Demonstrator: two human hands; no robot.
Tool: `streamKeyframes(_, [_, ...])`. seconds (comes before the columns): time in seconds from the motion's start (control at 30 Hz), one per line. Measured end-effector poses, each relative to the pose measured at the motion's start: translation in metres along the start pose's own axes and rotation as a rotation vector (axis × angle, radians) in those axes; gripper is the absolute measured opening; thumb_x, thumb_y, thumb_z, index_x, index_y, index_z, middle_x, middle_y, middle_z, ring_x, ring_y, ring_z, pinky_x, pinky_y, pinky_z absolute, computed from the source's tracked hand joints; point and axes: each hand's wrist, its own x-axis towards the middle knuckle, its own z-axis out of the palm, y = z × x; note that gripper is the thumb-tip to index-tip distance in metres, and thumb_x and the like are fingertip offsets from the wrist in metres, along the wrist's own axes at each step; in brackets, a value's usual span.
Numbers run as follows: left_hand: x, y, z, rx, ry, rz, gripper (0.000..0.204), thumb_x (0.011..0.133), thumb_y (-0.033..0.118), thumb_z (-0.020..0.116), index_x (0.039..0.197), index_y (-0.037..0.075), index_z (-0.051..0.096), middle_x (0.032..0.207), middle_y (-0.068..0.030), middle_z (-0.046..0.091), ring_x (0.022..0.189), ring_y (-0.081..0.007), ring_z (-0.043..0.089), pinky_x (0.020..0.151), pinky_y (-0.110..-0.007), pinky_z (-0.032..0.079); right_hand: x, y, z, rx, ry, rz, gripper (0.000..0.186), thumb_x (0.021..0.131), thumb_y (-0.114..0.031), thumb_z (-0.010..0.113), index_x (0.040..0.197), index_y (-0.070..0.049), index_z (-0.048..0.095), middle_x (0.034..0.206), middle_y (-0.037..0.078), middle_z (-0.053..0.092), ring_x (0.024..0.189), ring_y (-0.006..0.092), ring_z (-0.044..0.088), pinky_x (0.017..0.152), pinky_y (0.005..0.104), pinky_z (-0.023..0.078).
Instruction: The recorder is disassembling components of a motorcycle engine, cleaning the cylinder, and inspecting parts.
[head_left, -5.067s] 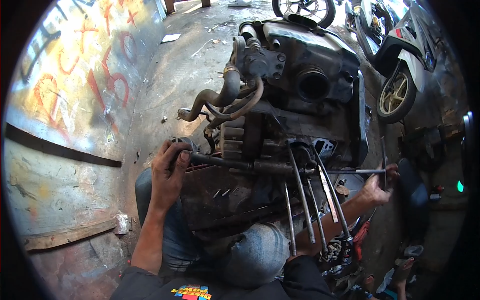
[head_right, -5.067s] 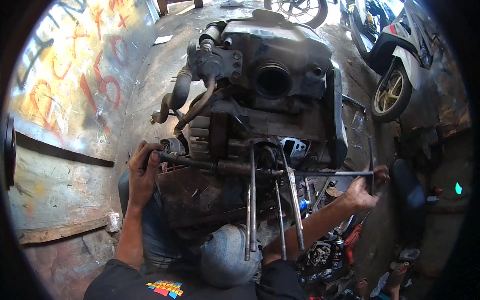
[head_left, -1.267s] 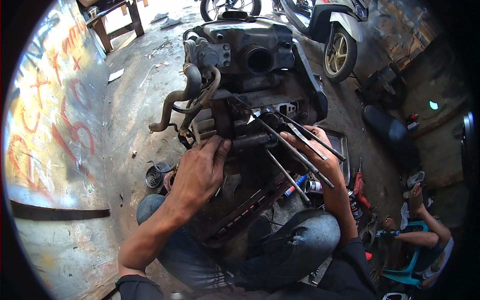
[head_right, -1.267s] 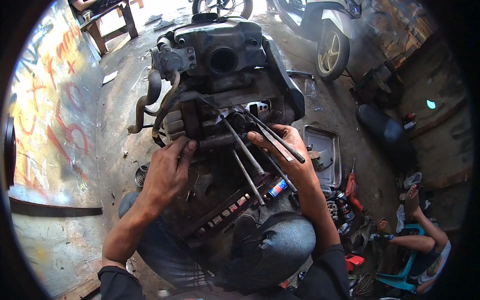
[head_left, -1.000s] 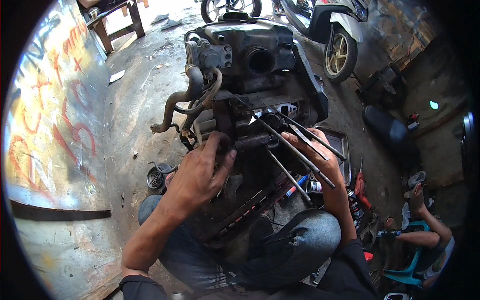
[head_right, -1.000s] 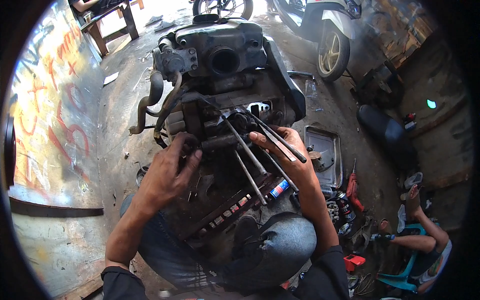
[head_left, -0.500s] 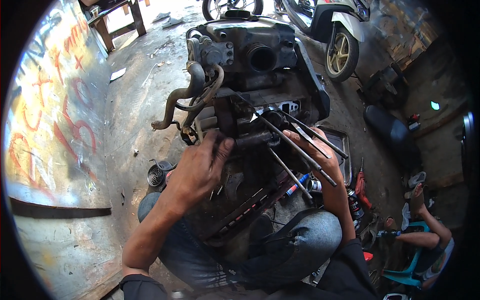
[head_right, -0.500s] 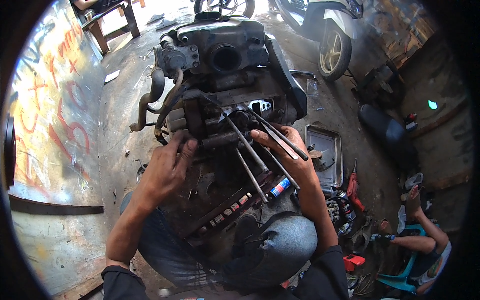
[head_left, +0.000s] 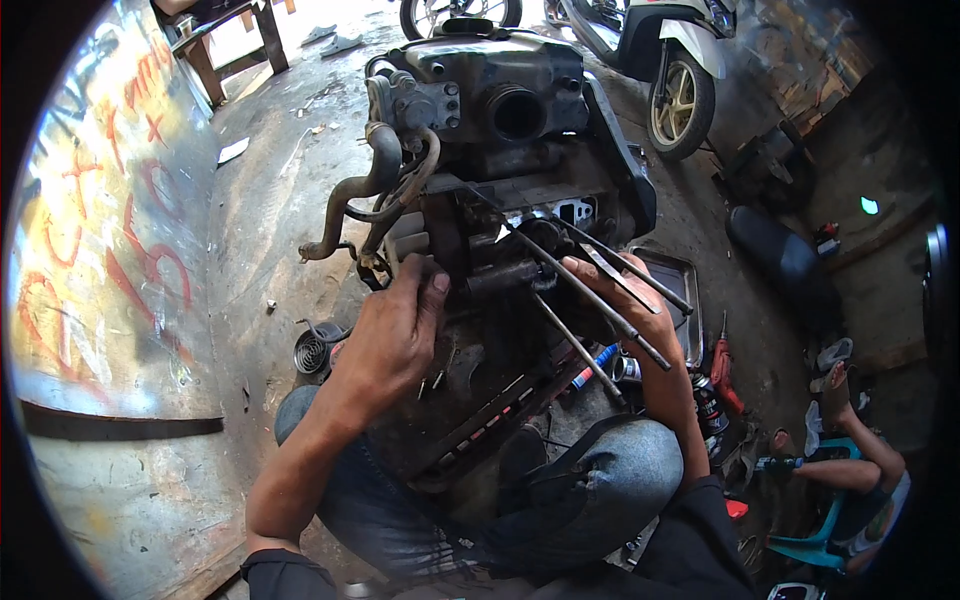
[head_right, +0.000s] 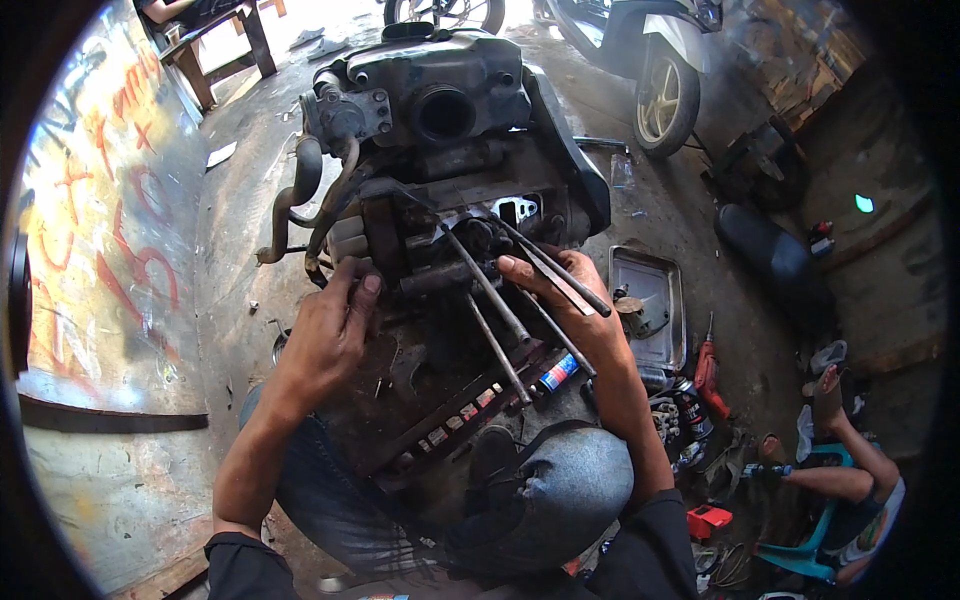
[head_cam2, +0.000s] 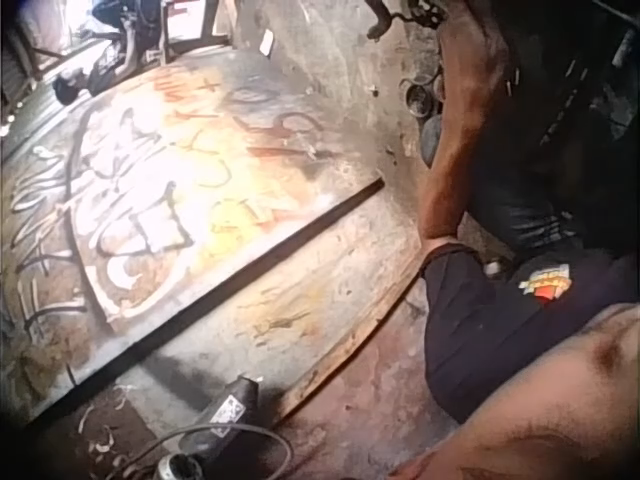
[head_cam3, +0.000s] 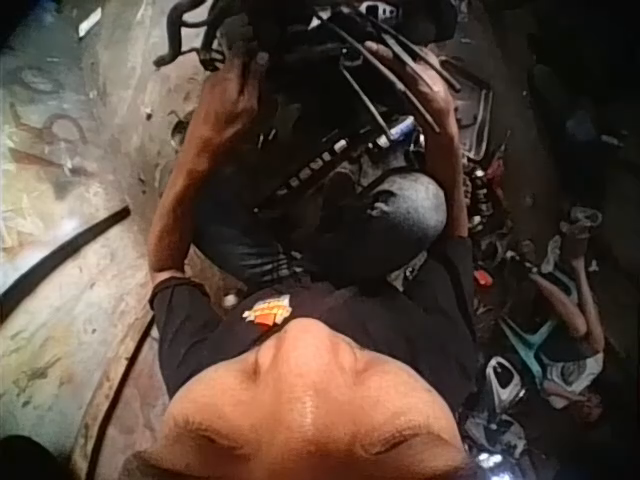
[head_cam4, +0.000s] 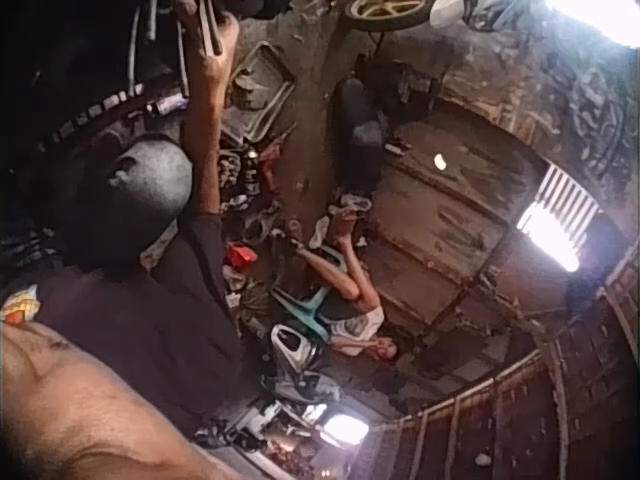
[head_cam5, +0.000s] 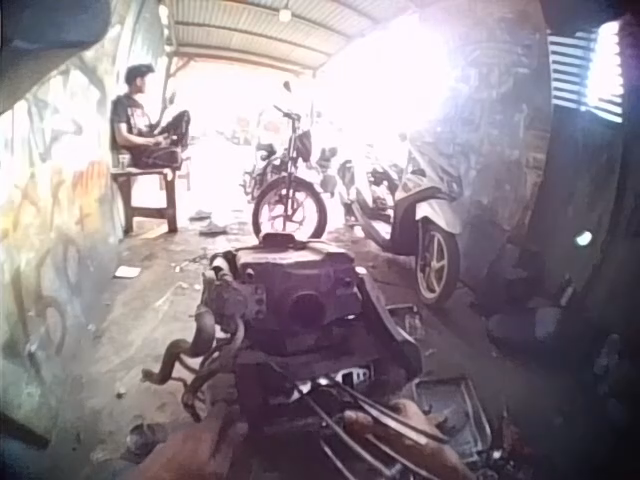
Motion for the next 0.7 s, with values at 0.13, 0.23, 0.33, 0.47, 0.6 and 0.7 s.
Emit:
streamKeyframes(0.13, [-0.001,0.006,-0.009,-0.072,0.026,-0.035,0.030,0.104,0.026,0.053,0.111,-0.003,0.053,0.089,-0.0251,0.070,0.084,-0.0480,0.066,0.075,-0.051,0.049,-0.001,0.004,-0.004,-0.001,0.006,0.021,0.041,0.086,-0.038,0.081,0.094,0.000,0.070,0.075,-0.003,0.063,0.065,0.0027,0.054,0.059,0.0203,0.043])
streamKeyframes(0.23, [0.003,0.024,-0.022,-0.138,-0.075,-0.179,0.029,0.101,0.025,0.059,0.111,-0.002,0.055,0.091,-0.0212,0.072,0.081,-0.0377,0.071,0.068,-0.045,0.052,-0.001,0.015,-0.013,0.223,-0.033,0.259,0.035,0.089,-0.031,0.079,0.098,0.002,0.070,0.078,-0.002,0.066,0.068,0.0035,0.058,0.060,0.0196,0.045])
streamKeyframes(0.33, [0.000,0.003,-0.015,-0.008,0.117,0.139,0.024,0.100,0.017,0.062,0.113,-0.001,0.055,0.089,-0.0134,0.073,0.055,-0.0153,0.065,0.048,-0.029,0.048,-0.007,0.037,-0.027,0.427,-0.082,0.121,0.027,0.096,-0.017,0.070,0.113,0.004,0.068,0.094,0.004,0.071,0.080,0.0076,0.066,0.068,0.0218,0.052])
streamKeyframes(0.47, [-0.004,0.005,-0.018,-0.354,0.006,-0.106,0.014,0.099,0.010,0.062,0.108,0.001,0.055,0.089,-0.0112,0.070,0.049,-0.0097,0.057,0.040,-0.023,0.042,-0.032,0.043,-0.045,0.475,0.096,0.182,0.030,0.100,-0.018,0.060,0.120,0.004,0.066,0.096,0.005,0.070,0.080,0.0104,0.065,0.071,0.0240,0.053])
streamKeyframes(0.6, [-0.019,0.026,-0.029,-0.440,0.016,-0.144,0.014,0.101,0.011,0.059,0.108,0.000,0.059,0.086,-0.0112,0.069,0.048,-0.0093,0.057,0.040,-0.022,0.043,-0.085,0.080,-0.095,0.472,0.387,0.227,0.031,0.100,-0.018,0.060,0.124,0.001,0.066,0.087,0.001,0.065,0.077,0.0081,0.061,0.070,0.0219,0.051])
streamKeyframes(0.7, [-0.030,0.039,-0.027,-0.495,0.015,-0.097,0.017,0.101,0.012,0.059,0.110,-0.002,0.062,0.083,-0.0116,0.070,0.050,-0.0080,0.058,0.041,-0.021,0.043,-0.135,0.146,-0.145,0.507,0.633,0.262,0.028,0.099,-0.017,0.060,0.121,-0.001,0.067,0.087,0.002,0.065,0.074,0.0086,0.062,0.068,0.0221,0.052])
